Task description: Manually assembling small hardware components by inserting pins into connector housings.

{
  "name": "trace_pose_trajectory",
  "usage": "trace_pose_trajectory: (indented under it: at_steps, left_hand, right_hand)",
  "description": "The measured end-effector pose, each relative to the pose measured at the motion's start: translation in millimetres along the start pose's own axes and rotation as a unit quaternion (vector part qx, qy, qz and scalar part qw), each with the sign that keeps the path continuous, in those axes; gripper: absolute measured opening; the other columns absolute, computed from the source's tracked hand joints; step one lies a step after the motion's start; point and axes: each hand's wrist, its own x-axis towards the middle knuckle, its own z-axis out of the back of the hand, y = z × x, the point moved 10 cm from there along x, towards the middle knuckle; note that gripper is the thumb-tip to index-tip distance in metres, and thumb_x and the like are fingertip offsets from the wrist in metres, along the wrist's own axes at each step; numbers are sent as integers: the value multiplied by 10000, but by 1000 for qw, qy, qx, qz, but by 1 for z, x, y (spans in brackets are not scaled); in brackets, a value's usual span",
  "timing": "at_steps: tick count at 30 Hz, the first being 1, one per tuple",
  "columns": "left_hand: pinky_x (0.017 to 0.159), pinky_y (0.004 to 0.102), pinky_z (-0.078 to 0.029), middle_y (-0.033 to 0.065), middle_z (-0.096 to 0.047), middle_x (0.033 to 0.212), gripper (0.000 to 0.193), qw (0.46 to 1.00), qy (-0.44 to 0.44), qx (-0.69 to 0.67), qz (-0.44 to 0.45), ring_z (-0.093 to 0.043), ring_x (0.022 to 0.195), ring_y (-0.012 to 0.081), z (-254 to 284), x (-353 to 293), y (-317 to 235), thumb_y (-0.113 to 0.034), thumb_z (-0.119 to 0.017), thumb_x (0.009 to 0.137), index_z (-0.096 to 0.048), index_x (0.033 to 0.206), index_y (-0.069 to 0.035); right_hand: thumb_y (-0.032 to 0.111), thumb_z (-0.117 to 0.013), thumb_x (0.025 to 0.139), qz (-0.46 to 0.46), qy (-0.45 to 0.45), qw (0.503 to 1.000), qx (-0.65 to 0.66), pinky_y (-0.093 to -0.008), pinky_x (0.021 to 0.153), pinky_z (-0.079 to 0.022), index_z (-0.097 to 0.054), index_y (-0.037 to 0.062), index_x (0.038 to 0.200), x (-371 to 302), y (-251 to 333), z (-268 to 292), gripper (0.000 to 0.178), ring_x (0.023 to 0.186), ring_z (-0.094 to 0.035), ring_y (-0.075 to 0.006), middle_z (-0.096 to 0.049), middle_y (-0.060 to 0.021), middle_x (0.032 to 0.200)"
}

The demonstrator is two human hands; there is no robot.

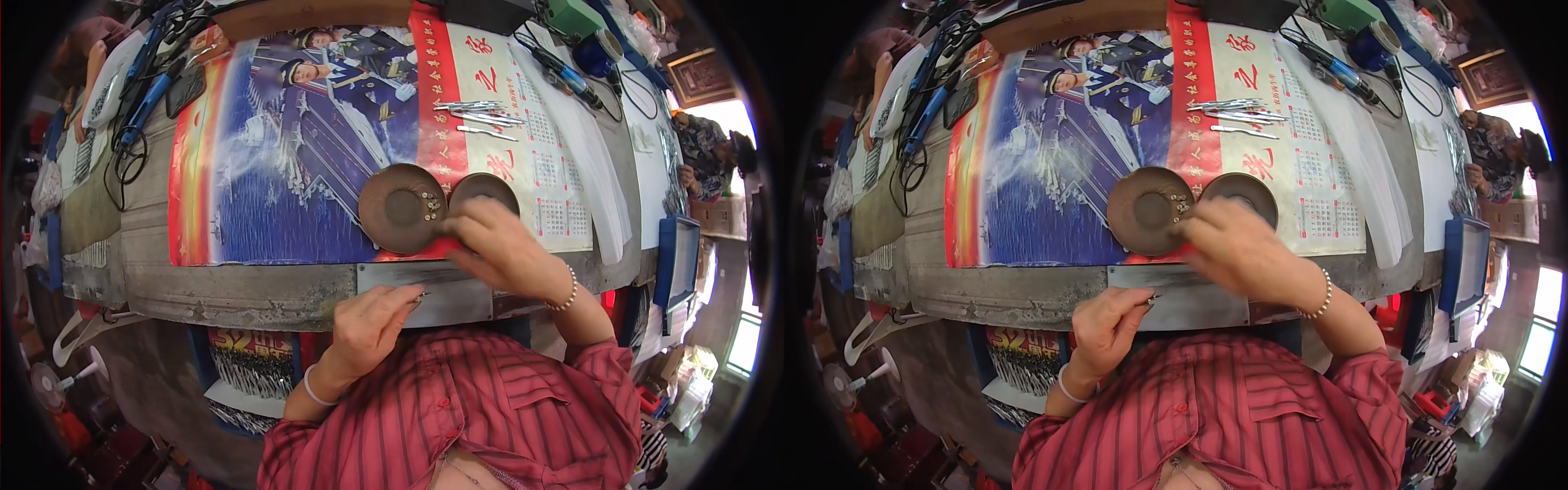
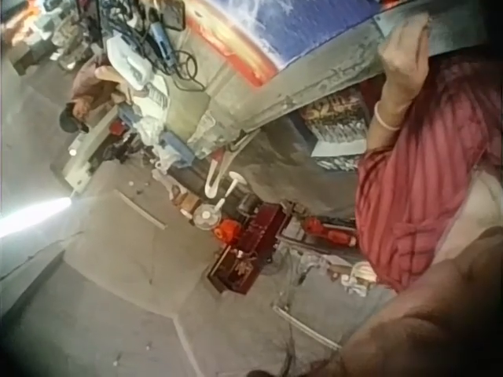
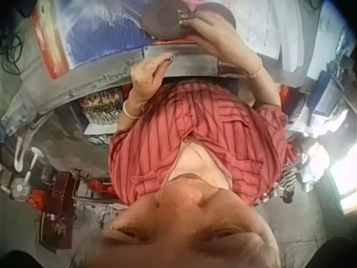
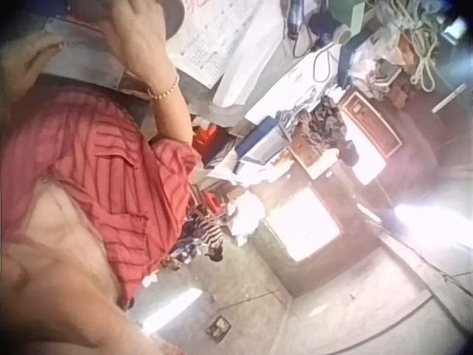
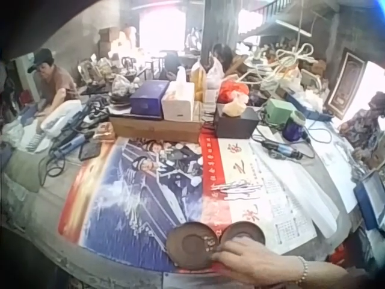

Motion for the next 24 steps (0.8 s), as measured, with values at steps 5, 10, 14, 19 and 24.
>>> trace_pose_trajectory:
  at_steps: [5,10,14,19,24]
  left_hand:
    - [539,264,-470,107,-636,769,207,990,-24,-70,123,-626,618,165,2,-18,22,56,-636,822,-636,1020,-4]
    - [582,203,-462,67,-658,801,152,935,-86,-204,276,-577,636,66,0,-45,49,38,-585,879,-627,1023,15]
    - [573,200,-455,45,-662,804,168,927,-89,-230,281,-568,637,59,0,-48,50,36,-582,886,-624,1046,6]
    - [596,192,-430,36,-602,991,227,870,-107,-383,291,-524,681,63,-10,-49,57,15,-564,914,-599,1137,-15]
    - [633,211,-417,45,-572,1046,246,817,-116,-474,306,-511,723,78,-30,-46,54,-34,-549,936,-582,1180,-20]
  right_hand:
    - [143,-686,752,8,-40,984,-175,-407,918,-390,-620,23,1061,10,-17,-14,337,1038,-518,-276,-545,-121,1092]
    - [147,-594,739,81,-29,952,-294,-406,893,-386,-615,24,957,11,-4,-32,251,978,-518,-228,-531,-81,1003]
    - [143,-562,735,128,-18,945,-301,-396,872,-389,-591,32,863,10,5,-35,172,955,-513,-221,-518,-73,938]
    - [124,-616,745,107,-13,985,-134,-357,794,-413,-524,58,799,0,21,-26,125,761,-519,-230,-500,-68,812]
    - [43,-705,749,51,-89,985,138,-370,654,-459,-558,40,864,-14,48,-21,187,761,-594,-274,-584,-95,811]
